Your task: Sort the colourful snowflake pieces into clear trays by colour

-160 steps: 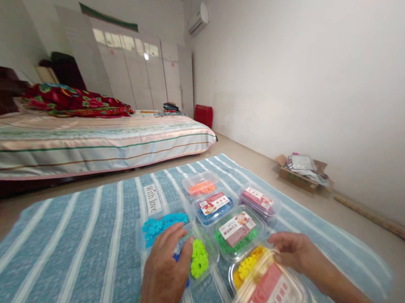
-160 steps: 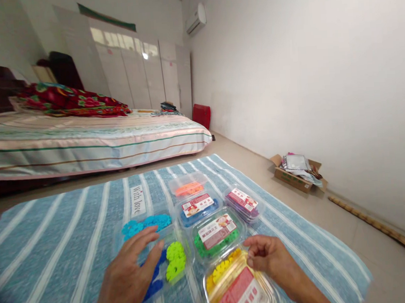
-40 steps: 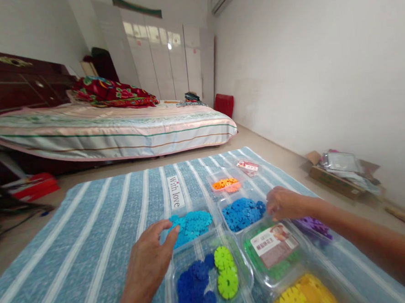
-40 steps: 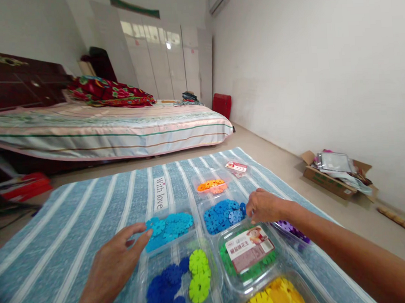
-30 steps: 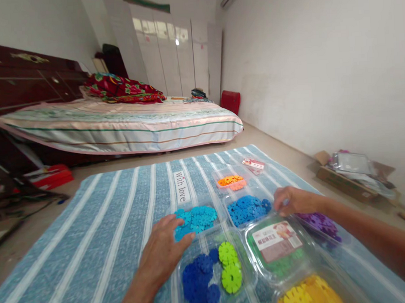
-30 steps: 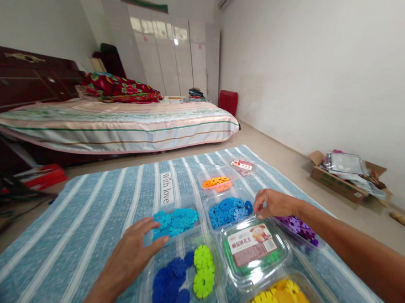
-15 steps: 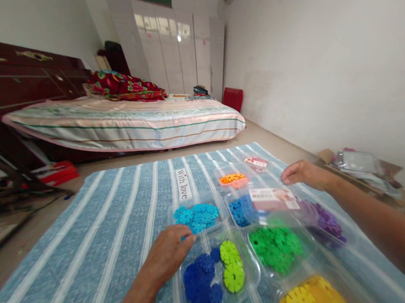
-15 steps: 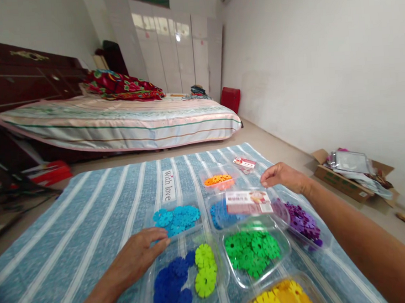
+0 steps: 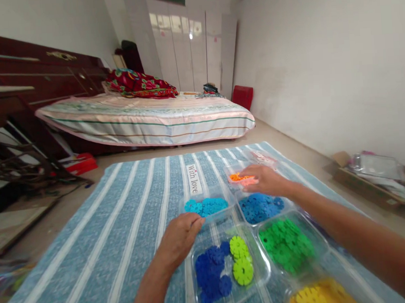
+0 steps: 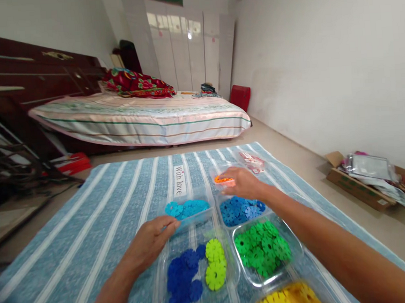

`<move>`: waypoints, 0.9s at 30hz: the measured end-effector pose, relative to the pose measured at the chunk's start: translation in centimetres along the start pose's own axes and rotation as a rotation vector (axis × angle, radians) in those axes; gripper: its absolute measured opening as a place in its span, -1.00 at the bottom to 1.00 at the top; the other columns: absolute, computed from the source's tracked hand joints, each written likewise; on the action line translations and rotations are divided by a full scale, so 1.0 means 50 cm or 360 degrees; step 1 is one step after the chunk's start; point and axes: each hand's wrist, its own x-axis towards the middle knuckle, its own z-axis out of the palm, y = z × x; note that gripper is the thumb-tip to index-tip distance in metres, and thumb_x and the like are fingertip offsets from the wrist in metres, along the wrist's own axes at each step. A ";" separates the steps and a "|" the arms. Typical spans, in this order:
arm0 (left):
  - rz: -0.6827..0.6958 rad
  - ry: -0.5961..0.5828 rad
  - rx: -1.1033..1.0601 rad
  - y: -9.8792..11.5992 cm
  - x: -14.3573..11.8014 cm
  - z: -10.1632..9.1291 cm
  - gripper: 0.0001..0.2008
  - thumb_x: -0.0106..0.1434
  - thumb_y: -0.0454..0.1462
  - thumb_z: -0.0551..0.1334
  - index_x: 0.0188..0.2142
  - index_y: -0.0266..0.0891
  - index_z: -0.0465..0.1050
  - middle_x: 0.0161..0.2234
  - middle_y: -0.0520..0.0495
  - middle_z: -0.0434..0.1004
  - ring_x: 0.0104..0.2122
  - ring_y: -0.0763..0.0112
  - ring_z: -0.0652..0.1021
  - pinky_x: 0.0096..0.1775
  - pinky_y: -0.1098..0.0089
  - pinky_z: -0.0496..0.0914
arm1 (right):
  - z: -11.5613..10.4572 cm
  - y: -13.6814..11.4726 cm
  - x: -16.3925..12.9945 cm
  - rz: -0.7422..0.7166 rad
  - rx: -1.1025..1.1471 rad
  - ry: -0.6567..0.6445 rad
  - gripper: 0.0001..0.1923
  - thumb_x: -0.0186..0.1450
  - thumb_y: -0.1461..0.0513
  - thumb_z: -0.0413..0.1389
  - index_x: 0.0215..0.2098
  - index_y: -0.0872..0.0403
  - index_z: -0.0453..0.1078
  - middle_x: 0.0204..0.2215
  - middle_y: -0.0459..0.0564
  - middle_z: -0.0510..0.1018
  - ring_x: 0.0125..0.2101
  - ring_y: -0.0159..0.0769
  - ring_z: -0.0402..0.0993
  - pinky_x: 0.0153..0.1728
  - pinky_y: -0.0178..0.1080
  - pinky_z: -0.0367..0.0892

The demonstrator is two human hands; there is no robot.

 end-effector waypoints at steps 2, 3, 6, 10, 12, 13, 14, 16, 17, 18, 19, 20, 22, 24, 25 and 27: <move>-0.0015 0.0050 -0.0074 0.001 -0.003 -0.005 -0.61 0.24 -0.06 -0.03 -0.46 -0.21 0.46 -0.45 -0.03 0.52 -0.37 0.30 0.50 -0.29 0.39 0.30 | 0.048 -0.057 0.003 -0.0441 -0.0207 -0.0275 -0.46 0.01 0.08 0.32 -0.05 0.01 0.44 -0.07 0.03 0.51 -0.03 -0.14 0.36 -0.03 -0.13 0.24; -0.0027 0.0072 -0.0105 0.003 -0.006 -0.008 -0.61 0.23 -0.06 -0.02 -0.48 -0.21 0.45 -0.48 -0.01 0.50 -0.40 0.32 0.50 -0.32 0.40 0.30 | 0.069 -0.079 0.005 -0.0573 -0.0313 -0.0376 -0.52 0.03 0.11 0.31 -0.08 0.04 0.45 -0.11 0.04 0.53 -0.06 -0.15 0.38 -0.06 -0.14 0.25; -0.0090 0.0122 -0.0146 0.011 -0.019 -0.024 -0.61 0.21 -0.06 0.00 -0.54 -0.21 0.43 -0.56 0.04 0.45 -0.47 0.35 0.47 -0.36 0.41 0.30 | 0.112 -0.119 0.007 -0.0626 -0.0492 -0.0490 -0.87 0.12 0.23 0.25 -0.35 0.10 0.50 -0.36 0.00 0.57 -0.27 -0.25 0.44 -0.23 -0.24 0.28; -0.0162 0.0194 -0.0413 0.006 -0.047 -0.061 -0.69 0.14 -0.05 0.14 -0.40 -0.20 0.53 -0.39 0.01 0.59 -0.31 0.29 0.54 -0.17 0.35 0.35 | 0.113 -0.151 -0.015 -0.0635 -0.0516 -0.0455 -0.90 0.21 0.25 0.17 -0.45 0.10 0.47 -0.44 -0.03 0.55 -0.34 -0.29 0.41 -0.30 -0.28 0.23; -0.0146 0.0404 -0.0687 -0.004 -0.066 -0.081 -0.66 0.09 -0.04 0.23 -0.26 -0.21 0.55 -0.17 -0.06 0.60 -0.10 0.22 0.52 0.01 0.30 0.29 | 0.098 -0.177 -0.045 -0.0674 -0.0526 -0.0408 -0.86 0.24 0.24 0.13 -0.45 0.10 0.46 -0.44 -0.01 0.54 -0.34 -0.29 0.39 -0.30 -0.27 0.21; -0.0146 0.0543 -0.0833 -0.011 -0.077 -0.089 -0.63 0.08 -0.04 0.25 -0.21 -0.22 0.54 -0.08 -0.10 0.56 -0.02 0.20 0.48 0.07 0.27 0.25 | 0.090 -0.195 -0.065 -0.0697 -0.0514 -0.0383 -0.84 0.25 0.24 0.11 -0.46 0.10 0.45 -0.46 -0.01 0.53 -0.35 -0.29 0.38 -0.31 -0.27 0.20; -0.0164 0.0661 -0.0974 -0.018 -0.089 -0.095 -0.60 0.08 -0.03 0.26 -0.19 -0.23 0.53 -0.03 -0.13 0.53 0.03 0.18 0.44 0.10 0.24 0.23 | 0.081 -0.216 -0.087 -0.0717 -0.0477 -0.0358 -0.82 0.26 0.24 0.10 -0.48 0.10 0.44 -0.49 -0.02 0.51 -0.37 -0.29 0.37 -0.32 -0.26 0.20; -0.0252 0.0743 -0.1240 -0.032 -0.118 -0.098 -0.54 0.08 0.00 0.25 -0.15 -0.27 0.52 0.01 -0.18 0.50 0.06 0.13 0.43 0.11 0.17 0.23 | 0.069 -0.264 -0.138 -0.0690 -0.0297 -0.0331 -0.80 0.25 0.23 0.09 -0.52 0.09 0.41 -0.54 -0.06 0.48 -0.43 -0.34 0.36 -0.35 -0.27 0.19; -0.0307 0.0697 -0.1368 -0.038 -0.133 -0.095 -0.51 0.09 0.03 0.24 -0.12 -0.29 0.51 0.02 -0.21 0.49 0.06 0.10 0.43 0.10 0.13 0.25 | 0.066 -0.290 -0.165 -0.0634 -0.0151 -0.0335 -0.79 0.24 0.21 0.09 -0.54 0.08 0.40 -0.56 -0.09 0.46 -0.46 -0.36 0.35 -0.38 -0.28 0.20; -0.0354 0.0620 -0.1493 -0.045 -0.149 -0.089 -0.46 0.11 0.06 0.20 -0.11 -0.31 0.50 0.03 -0.24 0.47 0.06 0.08 0.43 0.09 0.11 0.26 | 0.065 -0.316 -0.192 -0.0547 0.0023 -0.0356 -0.79 0.23 0.20 0.10 -0.55 0.06 0.40 -0.57 -0.12 0.45 -0.49 -0.39 0.35 -0.41 -0.30 0.20; -0.0389 0.0526 -0.1615 -0.052 -0.165 -0.081 -0.42 0.12 0.11 0.15 -0.11 -0.32 0.50 0.04 -0.27 0.46 0.06 0.06 0.43 0.08 0.09 0.27 | 0.068 -0.339 -0.217 -0.0447 0.0214 -0.0387 -0.80 0.22 0.19 0.12 -0.55 0.05 0.39 -0.58 -0.14 0.44 -0.51 -0.41 0.34 -0.44 -0.31 0.20; -0.0414 0.0424 -0.1728 -0.058 -0.181 -0.073 -0.37 0.13 0.16 0.09 -0.12 -0.33 0.50 0.04 -0.29 0.45 0.07 0.06 0.43 0.07 0.09 0.28 | 0.075 -0.360 -0.241 -0.0347 0.0398 -0.0427 -0.81 0.19 0.17 0.13 -0.56 0.03 0.39 -0.59 -0.16 0.44 -0.53 -0.43 0.34 -0.46 -0.32 0.21; -0.0463 0.0256 -0.1922 -0.073 -0.212 -0.056 -0.26 0.13 0.25 -0.05 -0.18 -0.32 0.51 0.02 -0.35 0.46 0.07 0.05 0.43 0.05 0.09 0.30 | 0.101 -0.389 -0.281 -0.0154 0.0708 -0.0504 -0.82 0.15 0.17 0.16 -0.59 0.01 0.38 -0.62 -0.18 0.42 -0.56 -0.44 0.32 -0.51 -0.33 0.21; -0.0532 0.0149 -0.2056 -0.085 -0.239 -0.044 -0.19 0.09 0.30 -0.14 -0.25 -0.33 0.52 -0.04 -0.40 0.50 0.04 0.03 0.46 0.04 0.05 0.31 | 0.144 -0.398 -0.311 0.0039 0.0938 -0.0548 -0.82 0.09 0.16 0.19 -0.62 0.01 0.38 -0.66 -0.19 0.40 -0.58 -0.44 0.29 -0.54 -0.33 0.19; -0.0570 0.0133 -0.2108 -0.090 -0.252 -0.041 -0.18 0.09 0.31 -0.16 -0.27 -0.33 0.51 -0.06 -0.41 0.51 0.02 0.01 0.47 0.03 0.03 0.31 | 0.170 -0.397 -0.323 0.0134 0.1042 -0.0552 -0.82 0.06 0.15 0.21 -0.63 0.00 0.38 -0.67 -0.19 0.38 -0.59 -0.44 0.27 -0.55 -0.34 0.17; -0.0667 0.0141 -0.2195 -0.091 -0.273 -0.038 -0.21 0.11 0.29 -0.15 -0.32 -0.33 0.51 -0.10 -0.42 0.54 -0.01 0.00 0.49 0.02 0.01 0.32 | 0.226 -0.385 -0.345 0.0299 0.1254 -0.0559 -0.81 -0.02 0.11 0.26 -0.64 0.00 0.39 -0.69 -0.19 0.37 -0.61 -0.45 0.24 -0.59 -0.35 0.14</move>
